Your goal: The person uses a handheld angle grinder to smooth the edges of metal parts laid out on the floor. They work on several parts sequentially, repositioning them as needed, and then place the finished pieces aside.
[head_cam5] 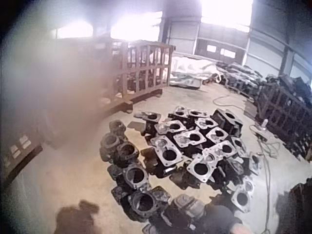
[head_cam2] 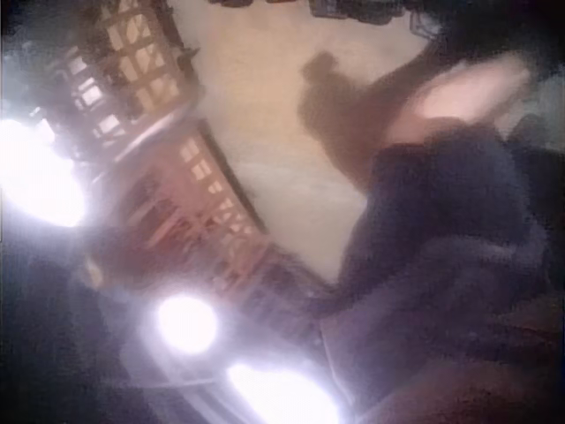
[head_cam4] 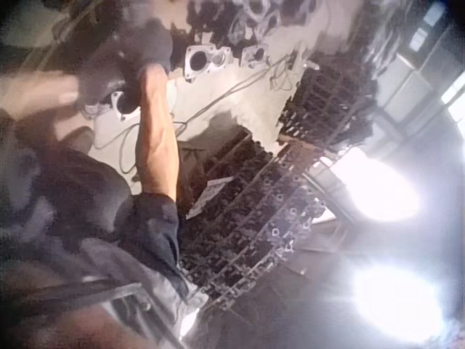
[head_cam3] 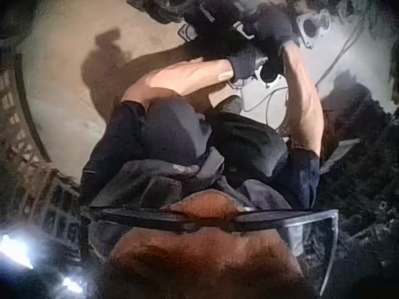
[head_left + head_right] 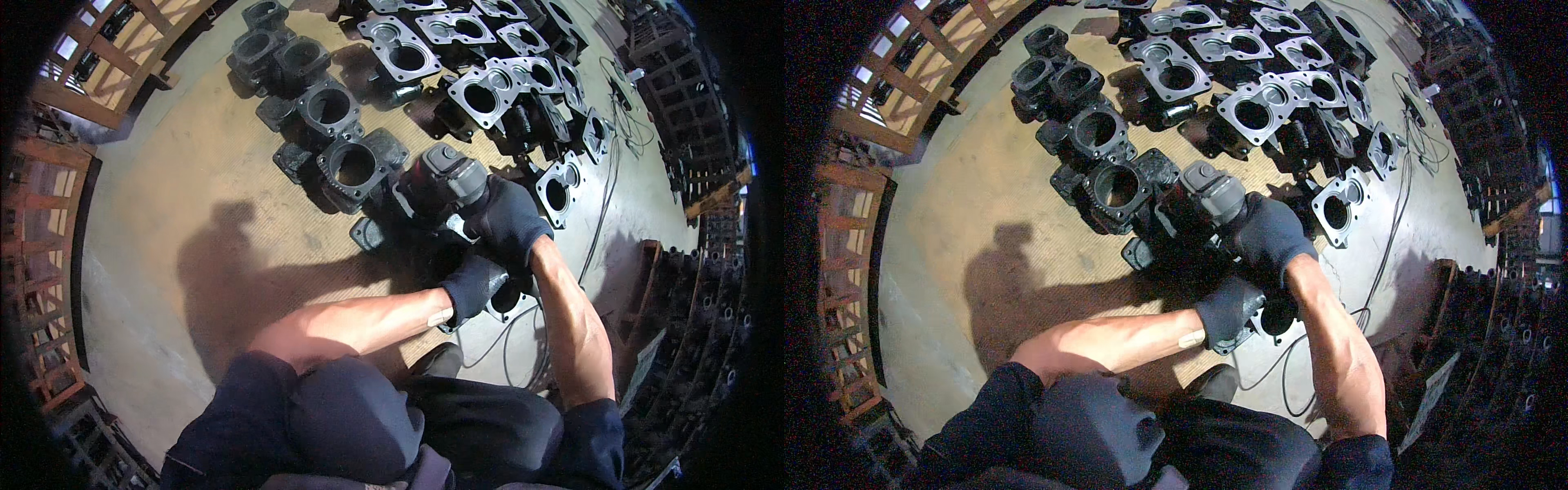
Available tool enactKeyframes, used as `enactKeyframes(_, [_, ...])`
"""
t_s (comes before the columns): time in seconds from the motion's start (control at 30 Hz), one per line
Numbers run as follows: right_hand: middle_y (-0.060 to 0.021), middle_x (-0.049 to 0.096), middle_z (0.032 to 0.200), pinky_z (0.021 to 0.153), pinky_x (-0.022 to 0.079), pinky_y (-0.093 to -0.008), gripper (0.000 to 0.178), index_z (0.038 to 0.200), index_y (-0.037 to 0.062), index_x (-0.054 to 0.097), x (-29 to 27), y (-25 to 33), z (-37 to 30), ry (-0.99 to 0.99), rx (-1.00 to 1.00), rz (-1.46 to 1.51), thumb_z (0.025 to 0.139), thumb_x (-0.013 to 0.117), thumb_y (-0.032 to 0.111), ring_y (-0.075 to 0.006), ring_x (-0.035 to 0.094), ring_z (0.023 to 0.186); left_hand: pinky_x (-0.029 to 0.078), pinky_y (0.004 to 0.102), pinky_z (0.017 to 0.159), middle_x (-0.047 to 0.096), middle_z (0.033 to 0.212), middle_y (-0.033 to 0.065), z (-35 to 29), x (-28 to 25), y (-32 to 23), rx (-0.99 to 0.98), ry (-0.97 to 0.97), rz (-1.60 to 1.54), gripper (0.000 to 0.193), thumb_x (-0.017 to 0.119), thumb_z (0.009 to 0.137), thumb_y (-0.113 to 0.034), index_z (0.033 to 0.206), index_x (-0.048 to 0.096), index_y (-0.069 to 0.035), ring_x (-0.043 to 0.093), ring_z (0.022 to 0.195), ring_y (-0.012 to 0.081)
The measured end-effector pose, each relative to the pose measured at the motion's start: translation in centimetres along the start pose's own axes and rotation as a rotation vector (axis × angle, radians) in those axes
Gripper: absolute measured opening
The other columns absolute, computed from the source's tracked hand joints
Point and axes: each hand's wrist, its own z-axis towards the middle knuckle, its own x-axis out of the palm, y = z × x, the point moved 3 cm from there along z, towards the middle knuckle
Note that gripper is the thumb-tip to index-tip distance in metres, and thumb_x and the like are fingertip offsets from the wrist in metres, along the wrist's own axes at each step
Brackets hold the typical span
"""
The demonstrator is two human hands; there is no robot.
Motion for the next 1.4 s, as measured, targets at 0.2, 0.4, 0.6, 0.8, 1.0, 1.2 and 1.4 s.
enactKeyframes(0.2, [-0.0207,0.073,0.092,0.082,0.055,-0.0417,0.045,0.103,0.0010,0.067,0.7,-0.8,-0.8,-0.098,0.024,-0.004,0.066,0.080,0.023,-0.0378,0.072,0.092,0.047,0.0335,0.095,0.065,0.117,0.0112,0.1,3.8,3.4,-0.184,-0.151,-0.560,0.026,0.056,0.100,-0.019,0.120,0.064,-0.004,0.058,0.109,0.0179])
enactKeyframes(0.4, [-0.0204,0.073,0.093,0.081,0.056,-0.0402,0.044,0.104,0.0014,0.066,-0.3,0.1,-1.3,-0.049,0.040,0.123,0.066,0.079,0.021,-0.0373,0.072,0.090,0.049,0.0259,0.064,0.062,0.087,-0.0008,1.0,5.4,4.6,-0.322,-0.070,-0.934,0.008,0.067,0.095,-0.011,0.101,0.066,-0.006,0.055,0.075,0.0064])
enactKeyframes(0.6, [-0.0185,0.074,0.100,0.086,0.055,-0.0389,0.049,0.113,0.0010,0.065,1.9,-0.2,-1.1,-0.037,-0.038,0.189,0.069,0.079,0.017,-0.0321,0.073,0.095,0.050,0.0261,0.074,0.061,0.103,0.0009,-0.6,2.8,3.1,-0.294,-0.029,-1.032,0.026,0.069,0.095,-0.011,0.117,0.059,-0.002,0.057,0.089,0.0094])
enactKeyframes(0.8, [-0.0295,0.071,0.098,0.086,0.056,-0.0446,0.051,0.110,-0.0019,0.062,2.5,1.5,-2.9,0.070,-0.060,0.214,0.068,0.076,0.024,-0.0454,0.069,0.098,0.047,0.0297,0.103,0.061,0.128,0.0051,-4.0,-2.2,-2.1,-0.463,0.018,-0.954,0.041,0.070,0.094,-0.011,0.131,0.058,-0.001,0.056,0.118,0.0133])
enactKeyframes(1.0, [-0.0250,0.073,0.100,0.087,0.056,-0.0429,0.048,0.109,-0.0004,0.065,2.2,1.4,-3.7,0.049,-0.109,0.285,0.071,0.078,0.026,-0.0410,0.071,0.097,0.049,0.0301,0.094,0.064,0.115,0.0046,-3.0,5.6,4.8,-0.143,-0.143,-0.992,0.030,0.067,0.093,-0.009,0.122,0.062,-0.002,0.056,0.108,0.0129])
enactKeyframes(1.2, [-0.0247,0.073,0.099,0.087,0.056,-0.0415,0.045,0.111,0.0025,0.067,2.3,1.0,-2.4,-0.008,-0.115,0.302,0.074,0.077,0.028,-0.0416,0.070,0.099,0.049,0.0294,0.098,0.063,0.122,0.0069,-2.5,1.7,1.7,-0.390,-0.032,-1.026,0.032,0.060,0.097,-0.005,0.129,0.059,0.000,0.056,0.113,0.0126])
enactKeyframes(1.4, [-0.0224,0.073,0.099,0.088,0.056,-0.0386,0.057,0.111,-0.0020,0.064,1.9,3.7,-4.1,0.155,0.020,0.094,0.061,0.081,0.019,-0.0367,0.072,0.095,0.045,0.0302,0.107,0.060,0.133,0.0090,-4.7,2.4,1.7,-0.530,-0.100,-1.496,0.035,0.055,0.103,-0.010,0.136,0.054,0.001,0.054,0.122,0.0156])
